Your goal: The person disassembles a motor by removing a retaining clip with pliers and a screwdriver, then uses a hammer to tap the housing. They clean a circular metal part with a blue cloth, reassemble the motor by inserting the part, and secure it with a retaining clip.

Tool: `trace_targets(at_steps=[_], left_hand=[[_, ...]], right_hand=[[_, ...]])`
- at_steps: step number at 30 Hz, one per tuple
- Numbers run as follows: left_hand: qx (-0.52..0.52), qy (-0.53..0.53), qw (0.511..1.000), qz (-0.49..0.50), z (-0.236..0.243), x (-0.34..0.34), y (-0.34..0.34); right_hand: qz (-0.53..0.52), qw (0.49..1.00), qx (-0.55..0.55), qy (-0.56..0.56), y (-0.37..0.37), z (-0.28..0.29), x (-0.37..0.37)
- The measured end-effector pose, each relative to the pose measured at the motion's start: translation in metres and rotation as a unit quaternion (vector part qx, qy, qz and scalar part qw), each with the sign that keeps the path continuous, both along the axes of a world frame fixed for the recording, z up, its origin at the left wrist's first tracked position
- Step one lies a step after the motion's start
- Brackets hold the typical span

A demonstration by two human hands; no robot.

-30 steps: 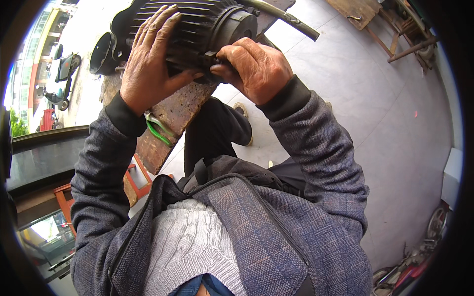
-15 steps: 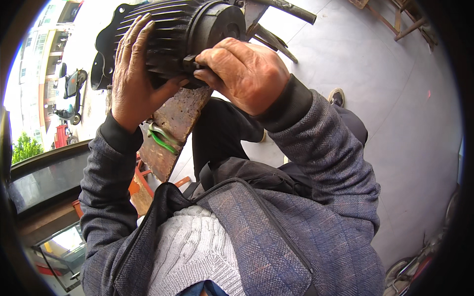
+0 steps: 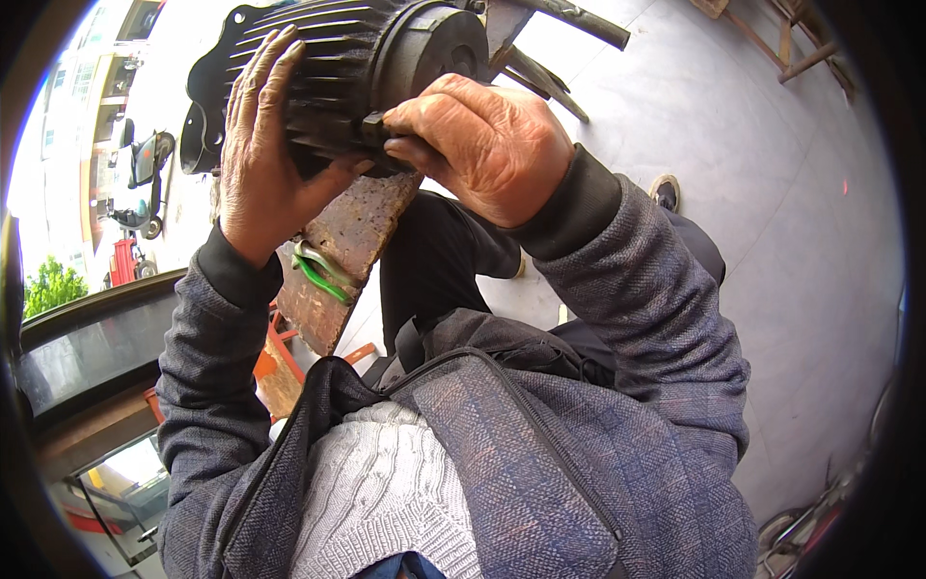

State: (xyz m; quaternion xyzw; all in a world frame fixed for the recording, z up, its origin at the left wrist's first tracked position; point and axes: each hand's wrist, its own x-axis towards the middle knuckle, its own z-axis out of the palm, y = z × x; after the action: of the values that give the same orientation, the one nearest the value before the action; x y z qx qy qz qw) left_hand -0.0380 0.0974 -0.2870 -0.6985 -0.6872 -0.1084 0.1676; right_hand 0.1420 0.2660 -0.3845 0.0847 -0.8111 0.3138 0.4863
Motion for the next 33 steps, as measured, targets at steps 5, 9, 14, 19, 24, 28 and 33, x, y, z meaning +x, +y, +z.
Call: trace_targets(at_steps=[5,9,14,19,24,28,33], left_hand=[[0.004,-0.014,1.000,0.003,-0.001,-0.002,-0.001],[0.007,-0.009,1.000,0.001,-0.002,-0.005,-0.001],[0.008,-0.004,1.000,0.005,-0.002,-0.004,-0.002],[0.012,0.000,1.000,0.005,-0.003,-0.004,-0.002],[0.007,-0.002,1.000,-0.007,-0.001,-0.008,-0.003],[0.005,0.013,1.000,0.006,-0.002,-0.010,-0.003],[0.004,0.001,1.000,0.009,-0.003,-0.008,-0.001]], right_hand=[[0.004,1.000,-0.009,-0.017,0.000,-0.001,0.000],[-0.012,1.000,0.002,-0.018,-0.002,0.001,-0.001],[-0.008,0.999,-0.011,-0.034,-0.005,0.003,-0.004],[-0.004,0.999,-0.042,-0.023,-0.010,0.000,-0.003],[0.008,1.000,-0.009,-0.018,-0.003,-0.003,-0.001],[0.042,0.999,-0.002,-0.012,0.008,-0.004,-0.005],[0.039,0.999,0.020,-0.013,0.009,-0.004,-0.009]])
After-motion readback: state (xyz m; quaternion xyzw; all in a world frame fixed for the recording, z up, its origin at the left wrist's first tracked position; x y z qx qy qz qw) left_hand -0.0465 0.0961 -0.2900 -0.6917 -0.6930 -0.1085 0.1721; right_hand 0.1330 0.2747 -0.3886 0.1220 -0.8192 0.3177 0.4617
